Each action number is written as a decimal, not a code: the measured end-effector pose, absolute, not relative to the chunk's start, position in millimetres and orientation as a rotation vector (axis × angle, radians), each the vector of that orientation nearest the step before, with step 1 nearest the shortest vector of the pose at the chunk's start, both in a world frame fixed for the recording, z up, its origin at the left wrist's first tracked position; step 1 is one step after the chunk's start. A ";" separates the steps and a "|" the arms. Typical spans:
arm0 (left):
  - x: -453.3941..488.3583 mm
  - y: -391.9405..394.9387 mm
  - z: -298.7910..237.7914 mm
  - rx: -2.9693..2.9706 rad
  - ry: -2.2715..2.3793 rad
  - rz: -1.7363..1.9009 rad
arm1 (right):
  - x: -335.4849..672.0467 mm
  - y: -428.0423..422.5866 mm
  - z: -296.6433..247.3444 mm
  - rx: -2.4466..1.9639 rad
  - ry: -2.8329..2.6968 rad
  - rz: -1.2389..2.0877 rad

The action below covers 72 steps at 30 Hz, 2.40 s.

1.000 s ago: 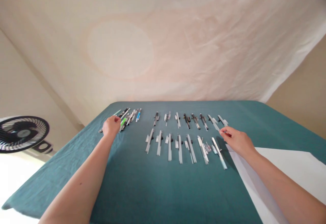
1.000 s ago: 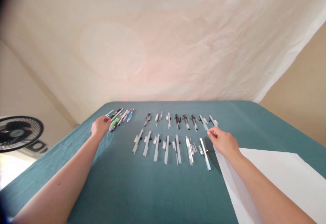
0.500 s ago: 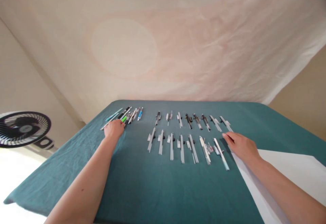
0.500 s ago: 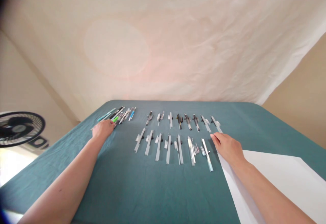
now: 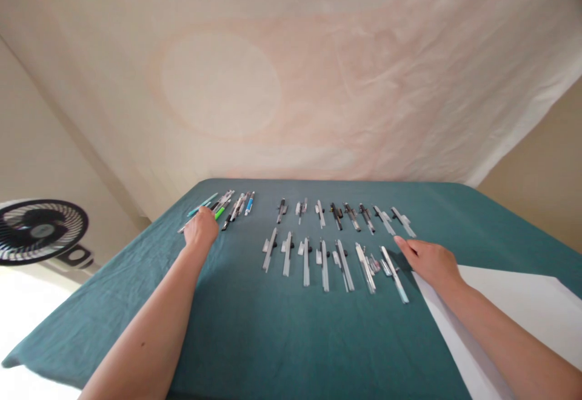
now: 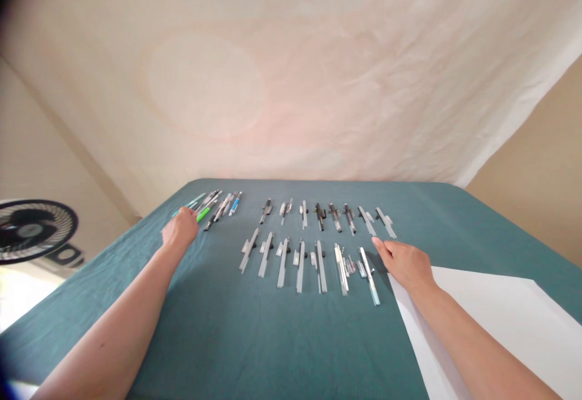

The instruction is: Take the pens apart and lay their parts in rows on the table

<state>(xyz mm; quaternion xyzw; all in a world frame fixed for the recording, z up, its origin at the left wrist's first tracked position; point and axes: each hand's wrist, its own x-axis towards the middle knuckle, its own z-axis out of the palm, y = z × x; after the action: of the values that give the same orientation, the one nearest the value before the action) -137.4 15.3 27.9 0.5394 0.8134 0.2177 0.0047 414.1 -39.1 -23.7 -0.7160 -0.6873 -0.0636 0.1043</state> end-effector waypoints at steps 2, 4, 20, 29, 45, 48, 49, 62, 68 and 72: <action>-134.2 16.2 29.8 1.704 2.563 0.777 | 416.6 -39.1 -24.4 -2.129 -2.033 -0.192; -128.0 18.0 30.2 1.761 2.492 0.857 | 422.2 -38.9 -24.4 -2.100 -2.076 -0.220; 7.5 -26.7 80.2 1.980 1.317 0.889 | 400.7 -56.1 28.5 -1.552 -1.993 -0.044; 73.4 -62.1 89.9 1.951 1.191 1.026 | 313.7 -71.7 64.7 -1.113 -1.965 1.336; 103.0 -74.1 41.0 0.994 0.747 1.101 | 307.3 -84.2 39.6 -1.021 -1.747 1.727; 102.2 -76.9 38.3 0.959 0.784 1.145 | 302.4 -85.9 38.7 -1.097 -1.893 1.499; 102.3 -77.6 38.0 0.952 0.797 1.156 | 300.7 -86.8 39.0 -1.130 -1.943 1.398; 84.1 -69.5 52.4 0.884 0.616 1.258 | 305.1 -89.3 42.6 -1.095 -1.866 1.432; 82.9 -69.5 47.0 0.888 0.620 1.279 | 301.5 -87.1 35.6 -0.993 -1.638 1.789; 85.0 -70.7 46.0 0.871 0.673 1.321 | 299.1 -88.5 35.9 -1.031 -1.698 1.652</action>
<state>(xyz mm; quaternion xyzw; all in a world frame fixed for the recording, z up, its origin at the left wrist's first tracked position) 85.0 -70.7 46.0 0.3836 0.2966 0.5820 0.6528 299.1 -88.5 35.9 -0.3837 -0.6318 0.6147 0.2754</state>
